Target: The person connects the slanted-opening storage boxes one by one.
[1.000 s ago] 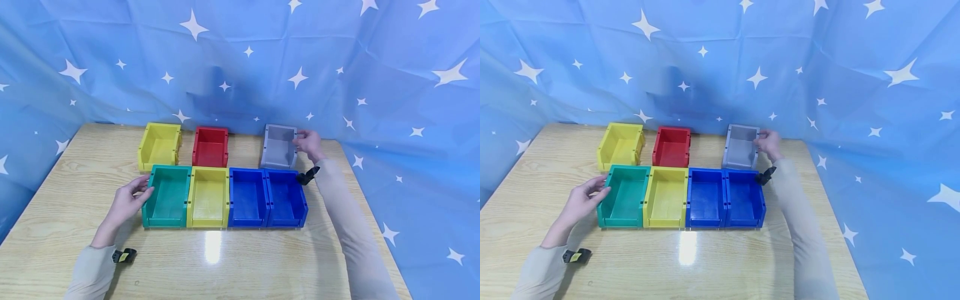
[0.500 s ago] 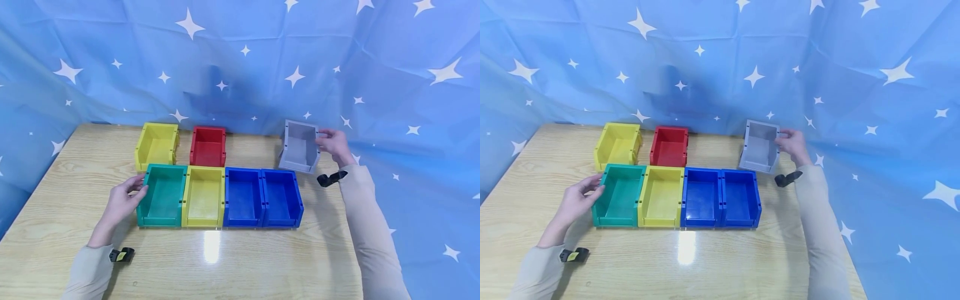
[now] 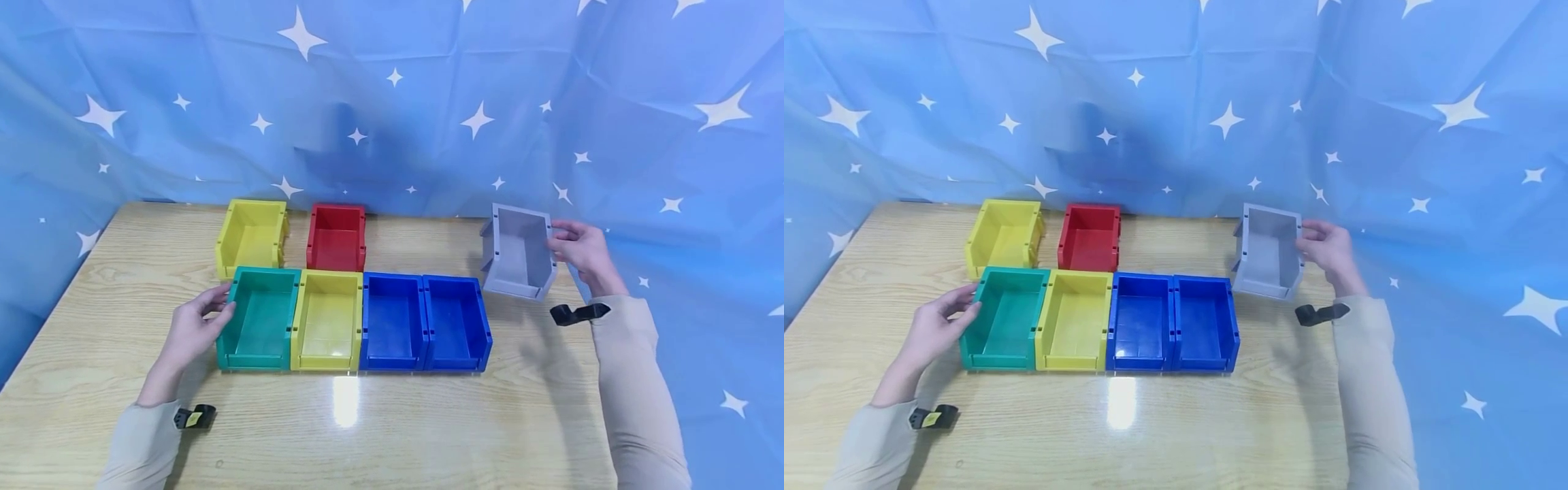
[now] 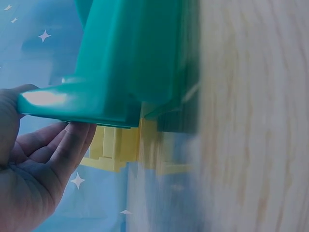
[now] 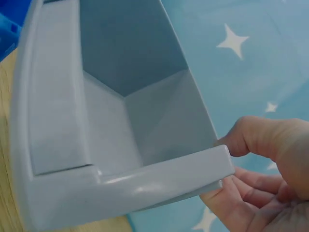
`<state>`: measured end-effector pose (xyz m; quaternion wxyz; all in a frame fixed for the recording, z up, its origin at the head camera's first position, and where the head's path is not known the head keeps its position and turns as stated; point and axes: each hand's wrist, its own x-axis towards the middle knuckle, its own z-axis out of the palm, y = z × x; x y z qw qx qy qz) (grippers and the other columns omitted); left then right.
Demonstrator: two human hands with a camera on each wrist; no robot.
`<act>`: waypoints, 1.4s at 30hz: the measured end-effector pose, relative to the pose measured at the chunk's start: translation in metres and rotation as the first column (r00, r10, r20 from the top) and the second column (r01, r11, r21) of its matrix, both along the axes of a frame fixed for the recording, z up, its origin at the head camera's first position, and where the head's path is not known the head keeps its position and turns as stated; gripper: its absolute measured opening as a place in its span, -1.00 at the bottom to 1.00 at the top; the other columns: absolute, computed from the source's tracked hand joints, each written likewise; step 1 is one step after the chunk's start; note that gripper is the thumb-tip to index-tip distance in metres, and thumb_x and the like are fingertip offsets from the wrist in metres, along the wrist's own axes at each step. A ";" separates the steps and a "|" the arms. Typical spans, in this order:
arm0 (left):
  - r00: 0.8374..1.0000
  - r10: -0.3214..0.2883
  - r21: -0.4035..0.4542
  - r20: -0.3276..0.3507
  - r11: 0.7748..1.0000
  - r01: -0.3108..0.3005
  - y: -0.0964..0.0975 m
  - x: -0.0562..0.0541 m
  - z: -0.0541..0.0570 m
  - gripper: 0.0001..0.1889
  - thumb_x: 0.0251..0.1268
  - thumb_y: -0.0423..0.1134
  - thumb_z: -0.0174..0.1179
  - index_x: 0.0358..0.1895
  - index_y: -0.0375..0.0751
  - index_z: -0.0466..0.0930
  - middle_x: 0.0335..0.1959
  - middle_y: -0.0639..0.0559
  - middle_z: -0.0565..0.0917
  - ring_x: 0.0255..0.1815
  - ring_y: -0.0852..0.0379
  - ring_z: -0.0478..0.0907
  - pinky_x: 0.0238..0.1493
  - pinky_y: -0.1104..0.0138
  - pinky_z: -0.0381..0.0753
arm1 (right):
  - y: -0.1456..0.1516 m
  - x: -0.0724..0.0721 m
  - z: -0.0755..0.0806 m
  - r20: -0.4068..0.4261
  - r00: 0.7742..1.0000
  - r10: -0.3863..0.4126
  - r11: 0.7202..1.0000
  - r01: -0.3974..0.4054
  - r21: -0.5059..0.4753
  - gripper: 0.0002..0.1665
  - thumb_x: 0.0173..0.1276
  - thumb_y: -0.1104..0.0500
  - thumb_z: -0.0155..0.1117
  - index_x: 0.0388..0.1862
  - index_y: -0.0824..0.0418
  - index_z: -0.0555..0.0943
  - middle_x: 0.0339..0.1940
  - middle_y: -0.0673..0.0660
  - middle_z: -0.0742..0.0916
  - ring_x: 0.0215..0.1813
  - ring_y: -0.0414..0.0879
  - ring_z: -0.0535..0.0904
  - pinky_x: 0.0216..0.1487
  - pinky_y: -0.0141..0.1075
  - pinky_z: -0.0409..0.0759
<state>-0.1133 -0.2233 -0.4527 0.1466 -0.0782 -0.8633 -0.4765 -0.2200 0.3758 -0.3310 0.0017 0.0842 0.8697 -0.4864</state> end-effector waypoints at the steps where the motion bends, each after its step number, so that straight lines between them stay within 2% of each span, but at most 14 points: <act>1: 1.000 -0.001 0.001 0.001 1.000 0.001 0.000 0.000 0.000 -0.65 0.18 -0.54 0.15 0.05 -0.60 0.48 -0.26 -0.39 0.63 -0.30 0.61 0.39 -0.31 0.74 0.43 | 0.003 0.003 0.001 0.001 1.000 0.008 1.000 -0.008 0.020 -0.38 0.29 0.34 0.16 0.30 0.49 0.27 -0.44 -0.16 0.58 -0.46 -0.38 0.51 -0.42 -0.52 0.57; 7: 1.000 0.010 0.033 -0.016 0.999 -0.010 0.002 -0.001 -0.002 -0.65 0.15 -0.57 0.15 0.04 -0.62 0.47 -0.23 -0.45 0.62 -0.31 0.60 0.40 -0.34 0.74 0.45 | 0.014 0.023 0.000 0.022 0.997 0.076 0.995 -0.078 0.066 -0.36 0.28 0.36 0.16 0.31 0.51 0.25 -0.44 -0.22 0.60 -0.47 -0.34 0.50 -0.46 -0.47 0.56; 13: 0.996 0.076 0.040 -0.039 0.996 -0.075 0.004 0.000 -0.006 -0.65 0.12 -0.57 0.14 0.02 -0.57 0.51 -0.25 -0.41 0.63 -0.33 0.65 0.42 -0.36 0.73 0.46 | 0.018 0.045 -0.008 0.028 0.991 0.129 0.989 -0.130 0.073 -0.42 0.27 0.40 0.15 0.27 0.48 0.29 -0.40 -0.19 0.59 -0.43 -0.34 0.51 -0.45 -0.47 0.56; 17: 0.991 0.128 0.059 -0.034 0.990 -0.126 0.005 0.002 -0.008 -0.65 0.15 -0.50 0.14 0.04 -0.52 0.52 -0.27 -0.36 0.64 -0.32 0.61 0.45 -0.39 0.71 0.47 | 0.019 0.055 -0.012 0.020 0.986 0.163 0.986 -0.163 0.041 -0.42 0.26 0.44 0.15 0.27 0.46 0.30 -0.36 -0.16 0.59 -0.39 -0.34 0.52 -0.46 -0.46 0.56; 21: 0.987 0.156 0.075 -0.036 0.985 -0.153 0.005 0.003 -0.008 -0.64 0.13 -0.50 0.14 0.06 -0.46 0.54 -0.26 -0.32 0.65 -0.32 0.50 0.51 -0.40 0.70 0.48 | 0.019 0.061 -0.018 -0.003 0.982 0.191 0.981 -0.191 -0.011 -0.48 0.22 0.49 0.16 0.19 0.31 0.41 -0.37 -0.14 0.63 -0.39 -0.33 0.55 -0.49 -0.46 0.55; 24: 0.987 0.157 0.071 -0.042 0.986 -0.154 0.006 0.003 -0.008 -0.63 0.12 -0.50 0.13 0.05 -0.44 0.55 -0.27 -0.31 0.65 -0.32 0.38 0.56 -0.39 0.70 0.48 | 0.017 0.064 -0.021 -0.016 0.979 0.204 0.978 -0.205 -0.027 -0.52 0.20 0.50 0.15 0.10 0.21 0.46 -0.39 -0.15 0.64 -0.37 -0.34 0.57 -0.48 -0.47 0.55; 28: 0.987 0.151 0.058 -0.052 0.987 -0.148 0.006 0.003 -0.008 -0.65 0.13 -0.49 0.13 0.04 -0.44 0.56 -0.29 -0.31 0.65 -0.33 0.31 0.59 -0.39 0.70 0.48 | 0.017 0.066 -0.025 -0.007 0.977 0.213 0.977 -0.213 -0.015 -0.49 0.19 0.51 0.16 0.17 0.41 0.40 -0.39 -0.15 0.64 -0.37 -0.33 0.57 -0.46 -0.44 0.58; 30: 0.988 0.143 0.049 -0.052 0.989 -0.140 0.005 0.003 -0.007 -0.65 0.14 -0.50 0.13 0.05 -0.45 0.55 -0.28 -0.31 0.65 -0.32 0.35 0.58 -0.38 0.70 0.48 | 0.017 0.065 -0.027 -0.007 0.976 0.218 0.976 -0.218 -0.006 -0.43 0.18 0.51 0.16 0.21 0.54 0.32 -0.39 -0.14 0.64 -0.38 -0.32 0.58 -0.47 -0.43 0.59; 33: 0.992 0.115 0.044 -0.046 0.993 -0.113 0.004 0.004 -0.007 -0.65 0.16 -0.51 0.12 0.06 -0.47 0.54 -0.27 -0.34 0.64 -0.30 0.45 0.53 -0.36 0.70 0.48 | 0.017 0.065 -0.030 -0.016 0.974 0.225 0.974 -0.225 -0.008 -0.39 0.18 0.52 0.16 0.23 0.59 0.27 -0.39 -0.14 0.64 -0.39 -0.32 0.57 -0.48 -0.43 0.58; 36: 0.996 0.086 0.035 -0.036 0.996 -0.085 0.002 0.005 -0.005 -0.65 0.18 -0.52 0.12 0.06 -0.50 0.52 -0.26 -0.37 0.64 -0.28 0.57 0.46 -0.32 0.72 0.46 | 0.017 0.065 -0.031 -0.024 0.973 0.231 0.973 -0.232 -0.019 -0.44 0.17 0.53 0.16 0.20 0.50 0.35 -0.39 -0.14 0.64 -0.39 -0.33 0.57 -0.49 -0.45 0.57; 38: 0.997 0.071 0.030 -0.030 0.997 -0.070 0.002 0.005 -0.004 -0.66 0.18 -0.53 0.13 0.06 -0.52 0.51 -0.25 -0.38 0.63 -0.28 0.63 0.42 -0.30 0.73 0.44 | 0.018 0.064 -0.030 -0.027 0.973 0.229 0.973 -0.230 -0.034 -0.48 0.18 0.53 0.16 0.15 0.35 0.43 -0.39 -0.14 0.64 -0.39 -0.33 0.57 -0.49 -0.46 0.56; 40: 0.998 0.062 0.024 -0.029 0.998 -0.061 0.001 0.005 -0.003 -0.66 0.18 -0.53 0.14 0.06 -0.53 0.50 -0.25 -0.39 0.63 -0.27 0.66 0.41 -0.27 0.74 0.42 | 0.018 0.064 -0.029 -0.025 0.974 0.224 0.973 -0.225 -0.047 -0.48 0.18 0.53 0.16 0.11 0.21 0.47 -0.39 -0.14 0.64 -0.39 -0.34 0.57 -0.49 -0.47 0.55; 42: 0.998 0.057 0.016 -0.030 0.998 -0.056 0.000 0.004 -0.003 -0.66 0.18 -0.54 0.15 0.05 -0.53 0.50 -0.24 -0.38 0.63 -0.26 0.66 0.40 -0.25 0.75 0.42 | 0.018 0.063 -0.029 -0.022 0.975 0.221 0.974 -0.222 -0.052 -0.48 0.18 0.53 0.16 0.11 0.18 0.48 -0.39 -0.15 0.64 -0.39 -0.35 0.57 -0.49 -0.47 0.55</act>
